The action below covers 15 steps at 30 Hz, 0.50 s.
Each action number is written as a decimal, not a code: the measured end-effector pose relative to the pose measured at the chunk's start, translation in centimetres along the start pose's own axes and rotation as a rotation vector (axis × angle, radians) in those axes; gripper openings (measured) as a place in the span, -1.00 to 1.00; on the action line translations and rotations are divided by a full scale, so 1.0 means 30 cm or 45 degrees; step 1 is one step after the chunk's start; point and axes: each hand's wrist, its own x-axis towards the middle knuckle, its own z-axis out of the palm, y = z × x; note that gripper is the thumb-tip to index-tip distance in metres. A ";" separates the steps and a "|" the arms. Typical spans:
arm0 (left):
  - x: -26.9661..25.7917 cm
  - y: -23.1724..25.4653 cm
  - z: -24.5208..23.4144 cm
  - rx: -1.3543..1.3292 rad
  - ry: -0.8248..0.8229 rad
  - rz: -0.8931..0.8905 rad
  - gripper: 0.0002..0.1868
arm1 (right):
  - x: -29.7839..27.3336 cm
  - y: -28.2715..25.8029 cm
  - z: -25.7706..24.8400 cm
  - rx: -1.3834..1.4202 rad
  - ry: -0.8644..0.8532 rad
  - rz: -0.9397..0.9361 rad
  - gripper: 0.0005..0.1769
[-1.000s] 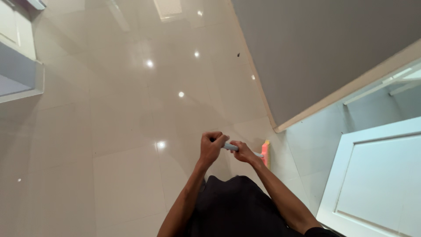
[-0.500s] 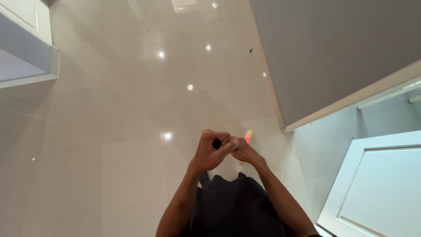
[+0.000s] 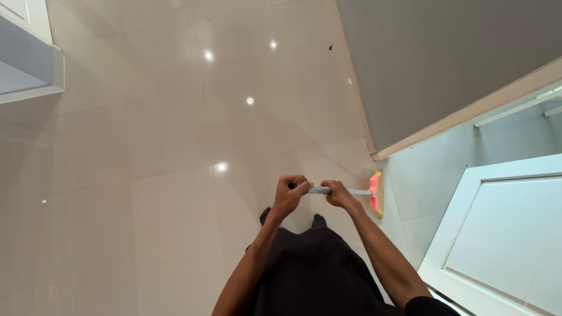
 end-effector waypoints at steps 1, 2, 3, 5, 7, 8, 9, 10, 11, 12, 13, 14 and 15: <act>-0.007 0.009 -0.012 0.047 0.036 -0.007 -0.53 | 0.012 -0.011 0.014 -0.005 -0.004 -0.032 -0.64; -0.017 0.030 -0.023 0.090 0.075 -0.016 -0.53 | 0.026 -0.034 0.025 -0.006 -0.004 -0.059 -0.65; -0.019 0.064 -0.040 0.104 0.096 0.025 -0.56 | 0.053 -0.074 0.037 -0.007 -0.003 -0.086 -0.66; -0.037 0.155 -0.078 0.131 0.140 0.093 -0.62 | 0.087 -0.185 0.056 0.121 0.005 -0.148 -0.62; -0.051 0.254 -0.088 0.232 0.121 0.125 -0.51 | 0.137 -0.311 0.035 0.267 -0.046 -0.182 -0.62; -0.055 0.301 -0.085 0.283 0.111 0.142 -0.44 | 0.154 -0.365 0.024 0.291 -0.114 -0.171 -0.68; -0.053 0.344 -0.078 0.335 0.090 0.204 -0.45 | 0.173 -0.413 0.019 0.315 -0.182 -0.161 -0.73; -0.046 0.384 -0.072 0.387 0.067 0.266 -0.46 | 0.199 -0.453 0.023 0.327 -0.199 -0.118 -0.86; -0.039 0.420 -0.068 0.438 0.043 0.329 -0.46 | 0.224 -0.484 0.031 0.338 -0.216 -0.076 -0.99; -0.030 0.452 -0.066 0.420 0.034 0.334 -0.47 | 0.238 -0.501 0.033 0.349 -0.232 -0.030 -0.88; -0.021 0.483 -0.070 0.402 0.025 0.340 -0.48 | 0.246 -0.511 0.031 0.357 -0.221 -0.067 -0.88; -0.021 0.512 -0.075 0.385 0.017 0.347 -0.49 | 0.255 -0.524 0.028 0.365 -0.211 -0.106 -0.87; -0.029 0.538 -0.079 0.339 -0.015 0.352 -0.52 | 0.257 -0.539 0.021 0.373 -0.200 -0.146 -0.86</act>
